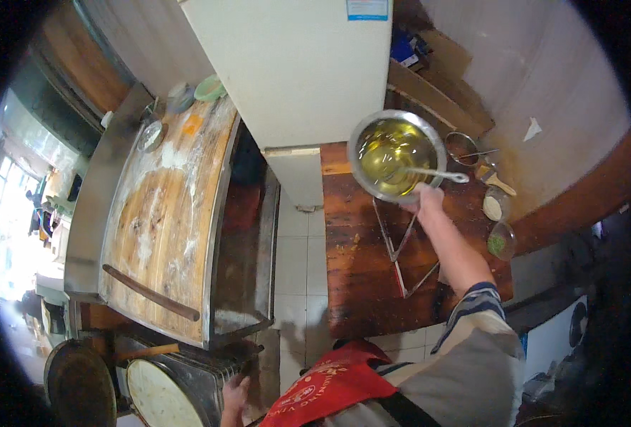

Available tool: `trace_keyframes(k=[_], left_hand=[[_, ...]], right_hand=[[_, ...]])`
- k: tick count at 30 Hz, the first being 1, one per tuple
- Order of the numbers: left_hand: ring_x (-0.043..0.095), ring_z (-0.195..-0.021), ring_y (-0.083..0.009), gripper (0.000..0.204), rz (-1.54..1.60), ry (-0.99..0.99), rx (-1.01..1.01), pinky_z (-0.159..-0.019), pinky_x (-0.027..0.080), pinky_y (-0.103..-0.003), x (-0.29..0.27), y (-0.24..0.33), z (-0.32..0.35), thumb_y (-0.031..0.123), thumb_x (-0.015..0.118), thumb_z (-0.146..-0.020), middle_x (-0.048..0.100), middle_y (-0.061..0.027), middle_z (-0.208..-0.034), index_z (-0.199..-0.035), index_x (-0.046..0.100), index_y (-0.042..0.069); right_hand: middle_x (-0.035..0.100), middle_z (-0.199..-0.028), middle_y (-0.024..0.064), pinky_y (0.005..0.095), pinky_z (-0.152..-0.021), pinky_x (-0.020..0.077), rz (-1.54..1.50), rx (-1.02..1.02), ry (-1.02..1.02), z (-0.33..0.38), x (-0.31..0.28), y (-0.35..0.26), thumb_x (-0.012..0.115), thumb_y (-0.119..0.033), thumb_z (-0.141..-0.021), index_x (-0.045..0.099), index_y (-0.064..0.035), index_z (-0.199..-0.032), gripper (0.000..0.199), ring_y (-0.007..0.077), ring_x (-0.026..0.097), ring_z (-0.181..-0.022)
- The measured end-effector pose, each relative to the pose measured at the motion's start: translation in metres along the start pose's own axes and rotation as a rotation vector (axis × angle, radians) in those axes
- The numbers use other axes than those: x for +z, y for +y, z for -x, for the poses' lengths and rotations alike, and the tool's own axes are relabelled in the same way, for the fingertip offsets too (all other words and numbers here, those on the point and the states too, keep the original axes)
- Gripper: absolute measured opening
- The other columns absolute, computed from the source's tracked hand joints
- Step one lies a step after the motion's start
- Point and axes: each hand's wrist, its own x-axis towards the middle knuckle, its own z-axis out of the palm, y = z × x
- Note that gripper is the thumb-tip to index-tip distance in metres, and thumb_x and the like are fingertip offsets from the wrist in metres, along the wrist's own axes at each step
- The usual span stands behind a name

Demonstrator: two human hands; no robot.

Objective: The person kneads and rolls out dough on a floured wooden board using a long rolling pin. They then transfer the flattened dough to a hot griddle, spread oil over it, and cook it.

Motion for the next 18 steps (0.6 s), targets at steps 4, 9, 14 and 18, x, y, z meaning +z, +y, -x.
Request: trace_keyframes(k=[4, 9, 14, 18], left_hand=[[0.068, -0.074, -0.0201, 0.037, -0.024, 0.063, -0.438, -0.066, 0.054, -0.034, -0.032, -0.087, 0.066, 0.023, 0.068, -0.091, 0.069, -0.0087, -0.085, -0.113, 0.065, -0.006], [0.07, -0.075, -0.0198, 0.04, -0.087, -0.063, -0.625, -0.065, 0.056, -0.034, -0.045, -0.107, 0.12, 0.029, 0.063, -0.094, 0.069, -0.0088, -0.086, -0.118, 0.064, -0.003], [0.072, -0.076, -0.0194, 0.044, -0.19, -0.254, -0.363, -0.065, 0.058, -0.035, -0.052, -0.147, 0.124, 0.036, 0.059, -0.097, 0.07, -0.0082, -0.089, -0.123, 0.064, 0.0], [0.07, -0.096, -0.0303, 0.058, -0.496, -0.167, -0.342, -0.085, 0.054, -0.041, -0.079, -0.111, 0.046, 0.049, 0.069, -0.089, 0.073, -0.0186, -0.104, -0.123, 0.067, 0.002]], right_hand=[[0.062, -0.106, 0.0215, 0.0553, -0.057, 0.0642, -0.084, -0.031, 0.126, -0.078, 0.004, -0.003, 0.062, -0.003, -0.077, 0.054, 0.0099, -0.109, 0.035, 0.0396, 0.07, -0.079], [0.052, -0.124, 0.0231, 0.0521, -0.06, 0.0651, -0.088, 0.069, 0.325, -0.141, -0.013, -0.003, 0.067, -0.014, -0.084, 0.045, 0.0064, -0.125, 0.051, 0.0421, 0.066, -0.095], [0.042, -0.141, 0.0307, 0.066, -0.093, 0.0517, 0.017, 0.061, 0.292, -0.105, -0.02, 0.009, 0.06, -0.052, -0.095, 0.03, 0.0017, -0.144, 0.078, 0.0534, 0.059, -0.114], [0.026, -0.159, 0.0285, 0.0507, -0.119, 0.0332, -0.052, 0.113, -0.209, -0.093, -0.133, 0.007, 0.027, -0.054, -0.105, 0.005, 0.0007, -0.158, 0.079, 0.0424, 0.039, -0.142]])
